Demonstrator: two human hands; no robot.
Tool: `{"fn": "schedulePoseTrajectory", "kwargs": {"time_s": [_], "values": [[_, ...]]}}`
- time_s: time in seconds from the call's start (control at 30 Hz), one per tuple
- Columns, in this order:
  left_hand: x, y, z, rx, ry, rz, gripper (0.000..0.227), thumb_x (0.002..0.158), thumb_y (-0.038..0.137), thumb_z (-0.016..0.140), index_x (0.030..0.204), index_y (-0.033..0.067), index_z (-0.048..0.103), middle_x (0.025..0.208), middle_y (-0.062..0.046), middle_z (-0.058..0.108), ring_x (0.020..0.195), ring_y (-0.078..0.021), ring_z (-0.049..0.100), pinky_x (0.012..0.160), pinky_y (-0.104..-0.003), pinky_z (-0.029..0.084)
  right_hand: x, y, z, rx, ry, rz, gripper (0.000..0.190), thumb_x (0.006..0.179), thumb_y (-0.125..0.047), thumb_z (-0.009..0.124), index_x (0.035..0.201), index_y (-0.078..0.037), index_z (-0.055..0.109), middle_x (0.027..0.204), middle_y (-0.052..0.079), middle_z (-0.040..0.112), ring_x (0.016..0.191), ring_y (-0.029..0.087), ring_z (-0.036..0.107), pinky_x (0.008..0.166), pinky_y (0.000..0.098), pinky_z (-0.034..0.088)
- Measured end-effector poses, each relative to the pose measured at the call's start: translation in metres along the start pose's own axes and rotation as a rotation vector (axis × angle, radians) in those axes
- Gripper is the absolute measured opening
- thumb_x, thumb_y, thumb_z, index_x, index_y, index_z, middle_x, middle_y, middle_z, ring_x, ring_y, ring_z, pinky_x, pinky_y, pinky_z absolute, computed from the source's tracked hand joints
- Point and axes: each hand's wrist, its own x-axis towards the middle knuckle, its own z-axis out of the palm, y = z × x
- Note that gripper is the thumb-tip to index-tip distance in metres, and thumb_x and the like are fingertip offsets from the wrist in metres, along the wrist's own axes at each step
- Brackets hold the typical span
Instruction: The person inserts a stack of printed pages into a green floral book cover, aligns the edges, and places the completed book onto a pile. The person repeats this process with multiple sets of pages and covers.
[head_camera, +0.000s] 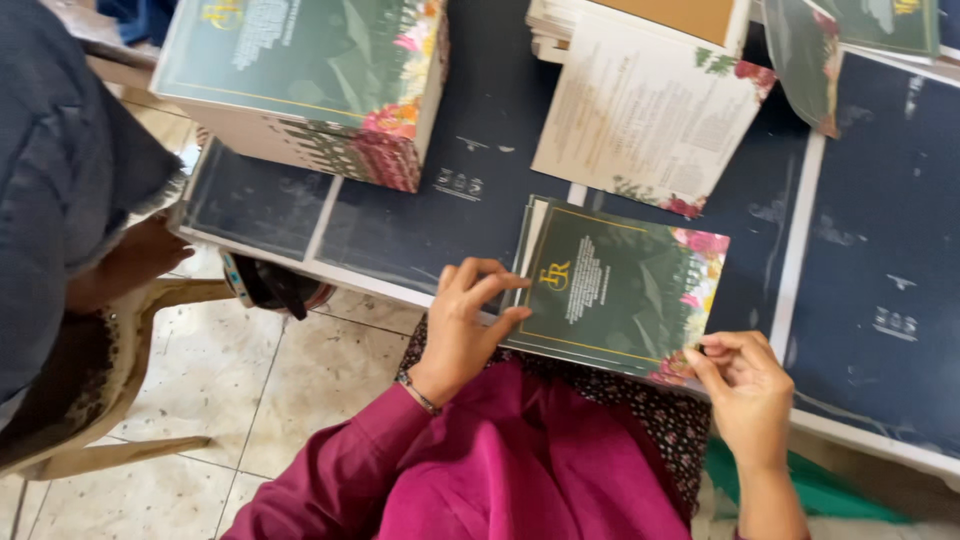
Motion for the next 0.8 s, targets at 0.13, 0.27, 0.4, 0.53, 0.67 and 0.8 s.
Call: {"fn": "schedulePoseTrajectory", "kwargs": {"time_s": [0.13,0.27,0.4,0.53,0.67,0.8], "values": [[0.006,-0.004,-0.005,0.008,-0.136,-0.057,0.046,0.084,0.038,0.084,0.128,0.0259,0.074,0.111,-0.002,0.060,0.097,-0.0252,0.056,0.090,-0.039,0.049,0.014,-0.019,-0.013,-0.290,-0.189,-0.022,0.045,0.090,-0.004,0.078,0.134,-0.009,0.073,0.100,0.008,0.058,0.071,0.015,0.064,0.076,0.0254,0.054],[0.037,-0.002,-0.016,-0.062,-0.302,-0.205,0.047,0.080,0.044,0.083,0.121,0.0215,0.079,0.109,-0.001,0.061,0.077,-0.0180,0.059,0.067,-0.038,0.049,0.041,-0.022,-0.022,-0.701,-0.359,-0.016,0.052,0.084,-0.027,0.082,0.134,-0.021,0.074,0.111,0.000,0.063,0.071,0.016,0.062,0.078,0.0301,0.055],[0.063,-0.021,-0.002,0.035,-0.246,0.007,0.044,0.088,0.033,0.082,0.127,0.0134,0.076,0.108,-0.004,0.058,0.098,-0.0276,0.061,0.083,-0.042,0.052,0.063,-0.037,-0.015,-0.925,-0.488,-0.055,0.049,0.081,-0.027,0.084,0.127,-0.021,0.068,0.159,-0.002,0.043,0.141,0.023,0.053,0.111,0.0476,0.048],[0.073,-0.020,-0.004,0.115,-0.292,0.111,0.049,0.086,0.025,0.083,0.130,0.0083,0.071,0.140,-0.007,0.059,0.107,-0.0341,0.057,0.090,-0.048,0.052,0.075,-0.057,-0.010,-0.961,-0.649,0.040,0.037,0.082,-0.024,0.085,0.114,-0.020,0.066,0.176,-0.010,0.026,0.150,0.019,0.044,0.107,0.0447,0.051],[0.070,-0.019,-0.006,0.172,-0.281,0.195,0.049,0.090,0.027,0.079,0.133,0.0062,0.070,0.147,-0.003,0.063,0.108,-0.0286,0.059,0.092,-0.041,0.053,0.078,-0.049,-0.009,-1.016,-0.691,0.119,0.036,0.084,-0.026,0.084,0.115,-0.022,0.066,0.177,-0.017,0.023,0.150,0.009,0.046,0.096,0.0440,0.059],[0.070,-0.021,-0.005,0.280,-0.279,0.218,0.048,0.090,0.033,0.078,0.132,0.0118,0.071,0.147,0.004,0.063,0.106,-0.0276,0.058,0.082,-0.044,0.052,0.083,-0.059,-0.008,-0.988,-0.672,0.163,0.042,0.082,-0.024,0.087,0.119,-0.022,0.068,0.176,-0.020,0.026,0.089,0.014,0.084,0.076,0.0407,0.056]]}}
